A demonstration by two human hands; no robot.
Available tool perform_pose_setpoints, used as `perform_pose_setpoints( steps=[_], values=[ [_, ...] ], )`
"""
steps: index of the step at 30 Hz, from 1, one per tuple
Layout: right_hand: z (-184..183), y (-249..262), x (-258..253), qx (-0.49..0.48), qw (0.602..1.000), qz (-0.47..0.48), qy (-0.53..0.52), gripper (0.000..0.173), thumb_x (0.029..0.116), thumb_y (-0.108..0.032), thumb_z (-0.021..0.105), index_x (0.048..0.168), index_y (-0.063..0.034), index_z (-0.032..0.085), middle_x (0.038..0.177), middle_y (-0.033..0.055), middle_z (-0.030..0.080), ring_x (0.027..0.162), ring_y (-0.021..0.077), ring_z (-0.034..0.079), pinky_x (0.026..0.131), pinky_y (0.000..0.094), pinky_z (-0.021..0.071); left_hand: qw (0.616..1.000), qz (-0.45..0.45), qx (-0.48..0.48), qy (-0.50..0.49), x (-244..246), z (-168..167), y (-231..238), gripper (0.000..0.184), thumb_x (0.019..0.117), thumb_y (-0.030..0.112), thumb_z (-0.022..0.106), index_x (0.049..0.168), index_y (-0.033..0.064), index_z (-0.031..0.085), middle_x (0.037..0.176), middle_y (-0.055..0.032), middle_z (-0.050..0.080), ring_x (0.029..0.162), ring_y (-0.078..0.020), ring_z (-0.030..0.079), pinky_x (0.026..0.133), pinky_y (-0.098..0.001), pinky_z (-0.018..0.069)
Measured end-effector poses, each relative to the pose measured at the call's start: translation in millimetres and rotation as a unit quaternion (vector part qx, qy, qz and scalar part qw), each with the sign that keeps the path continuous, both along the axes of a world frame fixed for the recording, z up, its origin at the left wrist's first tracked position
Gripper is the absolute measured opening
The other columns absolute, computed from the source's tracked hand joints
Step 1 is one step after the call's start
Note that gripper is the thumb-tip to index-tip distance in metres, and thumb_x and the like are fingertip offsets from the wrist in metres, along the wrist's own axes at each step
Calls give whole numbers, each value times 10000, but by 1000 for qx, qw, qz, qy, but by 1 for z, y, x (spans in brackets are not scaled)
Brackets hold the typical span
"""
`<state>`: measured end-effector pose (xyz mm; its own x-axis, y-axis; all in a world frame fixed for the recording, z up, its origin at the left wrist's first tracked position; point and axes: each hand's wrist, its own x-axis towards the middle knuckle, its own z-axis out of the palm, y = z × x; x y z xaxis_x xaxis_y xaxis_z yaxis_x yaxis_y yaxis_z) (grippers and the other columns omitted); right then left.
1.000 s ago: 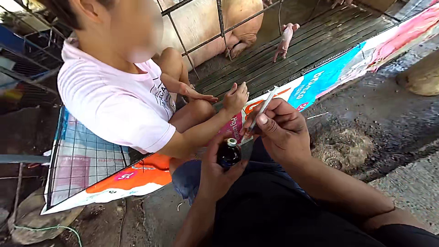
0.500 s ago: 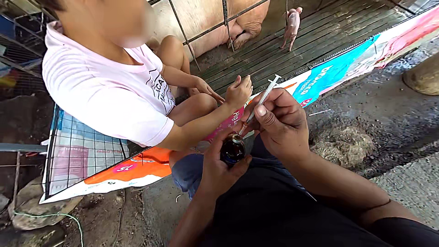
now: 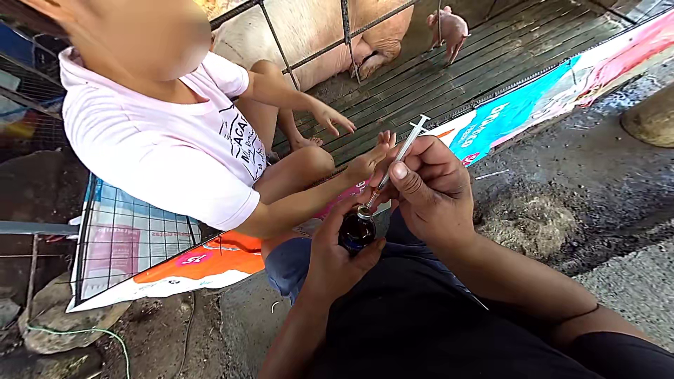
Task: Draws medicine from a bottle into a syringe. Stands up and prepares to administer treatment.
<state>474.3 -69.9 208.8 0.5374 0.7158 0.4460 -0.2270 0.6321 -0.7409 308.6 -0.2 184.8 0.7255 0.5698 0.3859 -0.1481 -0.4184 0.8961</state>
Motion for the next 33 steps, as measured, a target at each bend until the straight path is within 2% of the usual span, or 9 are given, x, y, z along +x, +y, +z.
perform_pose_setpoints(
  steps=[5,9,12,14,17,21,24,27,33],
  values=[
    [-3,-1,-2,-1,1000,2,-24,104,1043,-45,541,1145,-33,558,912,128,681,751,220,713,631,343,636,999,1,31,29,0,2,3,569,838,176,823,1306,-28,571,1141,-114,688,1022,-187,688,904,-367,608],
    [-6,-5,8,9,1000,9,-9,110,1028,-59,580,1129,-41,620,1029,142,707,876,244,733,748,391,650,985,3,117,128,-7,26,23,541,782,235,864,1232,101,596,1184,-35,660,1079,-129,660,916,-346,602],
    [-8,-10,20,4,999,32,32,114,989,-96,655,1089,-53,688,933,91,693,717,167,689,632,332,627,963,-28,173,203,-14,66,50,463,754,293,862,1170,207,678,1181,18,575,1076,-69,597,858,-281,582],
    [-10,-12,26,13,996,63,66,142,972,-109,683,1102,-55,695,854,98,696,651,159,678,582,316,609,948,-44,199,245,-16,93,64,483,740,338,860,1190,251,710,1147,50,566,1058,-55,586,855,-270,572],
    [-12,-17,28,22,994,70,79,153,972,-81,663,1124,-81,681,868,102,705,656,160,689,591,306,614,933,-53,236,268,-12,129,71,598,703,322,876,1247,193,665,1140,58,638,1046,-57,631,877,-271,585],
    [-16,-22,26,12,998,50,38,112,999,-123,653,1106,-112,686,795,43,676,627,119,656,602,289,601,925,-48,268,266,-5,159,72,513,693,253,893,1129,152,642,1049,56,694,948,-42,683,801,-247,617],
    [-19,-25,25,1,999,39,-20,167,1055,-232,569,1139,-134,674,752,-19,609,617,78,594,598,258,556,921,-58,300,240,-3,172,81,472,712,285,880,1120,152,681,1121,39,675,1037,-64,656,877,-264,593],
    [-18,-25,24,14,999,48,-17,244,1047,-250,486,1122,-128,684,737,-42,565,617,67,557,594,249,519,922,-68,308,222,-3,186,87,447,713,286,868,1111,158,707,1160,22,634,1086,-84,617,915,-255,556],
    [-14,-23,22,51,998,7,-46,202,1023,-113,599,1221,-128,637,893,12,670,687,78,622,636,246,557,929,-87,309,186,-3,203,92,444,722,272,881,1112,132,720,1183,9,631,1121,-95,612,939,-237,552]
  ],
)
